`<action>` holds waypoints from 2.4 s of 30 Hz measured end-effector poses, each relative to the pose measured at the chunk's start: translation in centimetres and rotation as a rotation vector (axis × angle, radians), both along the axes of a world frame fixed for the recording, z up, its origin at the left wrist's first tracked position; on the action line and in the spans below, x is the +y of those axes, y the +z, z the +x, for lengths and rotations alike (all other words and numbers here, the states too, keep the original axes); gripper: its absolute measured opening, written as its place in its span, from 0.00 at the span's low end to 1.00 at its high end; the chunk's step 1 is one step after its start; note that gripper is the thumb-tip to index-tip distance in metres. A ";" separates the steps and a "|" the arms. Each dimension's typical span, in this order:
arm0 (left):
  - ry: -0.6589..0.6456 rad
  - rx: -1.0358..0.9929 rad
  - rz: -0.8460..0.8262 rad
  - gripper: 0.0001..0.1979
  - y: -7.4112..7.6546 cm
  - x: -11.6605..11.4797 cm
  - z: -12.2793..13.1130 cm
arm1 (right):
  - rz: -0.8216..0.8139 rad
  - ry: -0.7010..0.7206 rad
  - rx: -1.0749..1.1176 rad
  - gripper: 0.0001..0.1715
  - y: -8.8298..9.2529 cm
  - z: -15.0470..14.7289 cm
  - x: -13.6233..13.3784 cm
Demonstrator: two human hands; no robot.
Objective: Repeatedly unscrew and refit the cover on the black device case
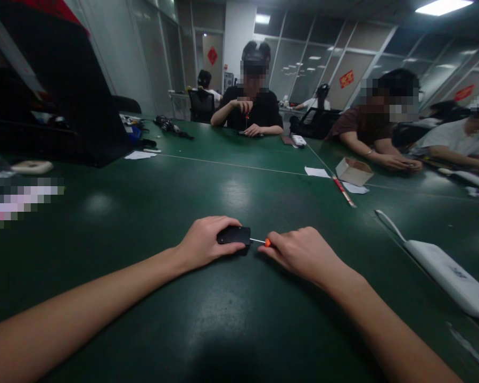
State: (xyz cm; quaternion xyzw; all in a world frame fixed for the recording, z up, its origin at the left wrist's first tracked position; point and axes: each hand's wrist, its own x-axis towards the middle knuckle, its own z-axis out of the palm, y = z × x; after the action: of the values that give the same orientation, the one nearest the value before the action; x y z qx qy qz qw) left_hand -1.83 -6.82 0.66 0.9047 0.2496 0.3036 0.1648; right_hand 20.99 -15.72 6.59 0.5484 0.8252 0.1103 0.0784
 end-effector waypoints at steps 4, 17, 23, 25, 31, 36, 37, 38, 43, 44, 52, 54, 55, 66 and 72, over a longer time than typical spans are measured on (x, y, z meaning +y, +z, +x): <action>-0.007 0.019 -0.013 0.20 0.1 -0.2 0.0 | -0.005 -0.009 -0.023 0.26 0.3 0.7 0.3; -0.097 0.005 0.046 0.22 0.2 -0.3 0.0 | -0.171 0.077 0.363 0.23 -2.1 0.4 1.3; -0.075 0.027 0.053 0.22 0.2 -0.4 0.1 | 0.014 0.101 0.172 0.27 -2.1 1.2 1.5; -0.075 0.038 0.042 0.23 0.3 -0.4 0.1 | 0.047 0.179 0.129 0.29 -1.9 1.6 1.4; -0.116 0.024 0.046 0.22 0.2 -0.4 0.2 | -0.056 0.149 0.186 0.29 -1.7 1.0 1.0; -0.117 0.030 0.119 0.22 -0.1 -0.4 0.2 | -0.136 0.146 0.233 0.26 -1.9 0.2 1.3; -0.118 0.031 0.132 0.22 -0.1 -0.4 0.2 | -0.139 0.145 0.231 0.26 -1.9 0.2 1.4; -0.119 0.030 0.145 0.22 -0.2 -0.3 0.2 | -0.141 0.143 0.225 0.27 -2.0 0.2 1.4; -0.132 0.008 0.171 0.22 -0.3 -0.2 0.2 | -0.117 0.121 0.204 0.26 -2.1 0.1 1.3; -0.134 0.006 0.149 0.22 -0.3 -0.2 0.2 | -0.112 0.115 0.204 0.27 -1.9 0.1 1.3; -0.157 -0.043 -0.051 0.24 0.4 -0.2 0.3 | 0.029 0.038 0.655 0.19 1.8 4.2 0.9; -0.144 -0.049 -0.065 0.25 0.4 -0.2 0.4 | 0.178 -0.094 0.865 0.16 2.4 4.4 0.7; -0.136 -0.046 -0.070 0.25 0.4 -0.2 0.4 | 0.239 -0.147 0.945 0.16 2.6 4.1 0.5; -0.113 -0.044 -0.089 0.27 0.4 -0.1 0.4 | 0.168 0.040 0.770 0.13 3.8 -1.0 -0.6; -0.105 -0.084 -0.119 0.26 0.6 -0.4 0.5 | 0.099 0.108 0.604 0.12 5.6 -1.8 -0.2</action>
State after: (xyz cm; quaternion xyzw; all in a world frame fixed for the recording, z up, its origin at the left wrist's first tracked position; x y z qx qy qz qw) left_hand -1.37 -7.19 1.23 0.8915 0.2124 0.3167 0.2444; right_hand 19.21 -15.88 12.23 0.5148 0.8328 -0.0137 -0.2033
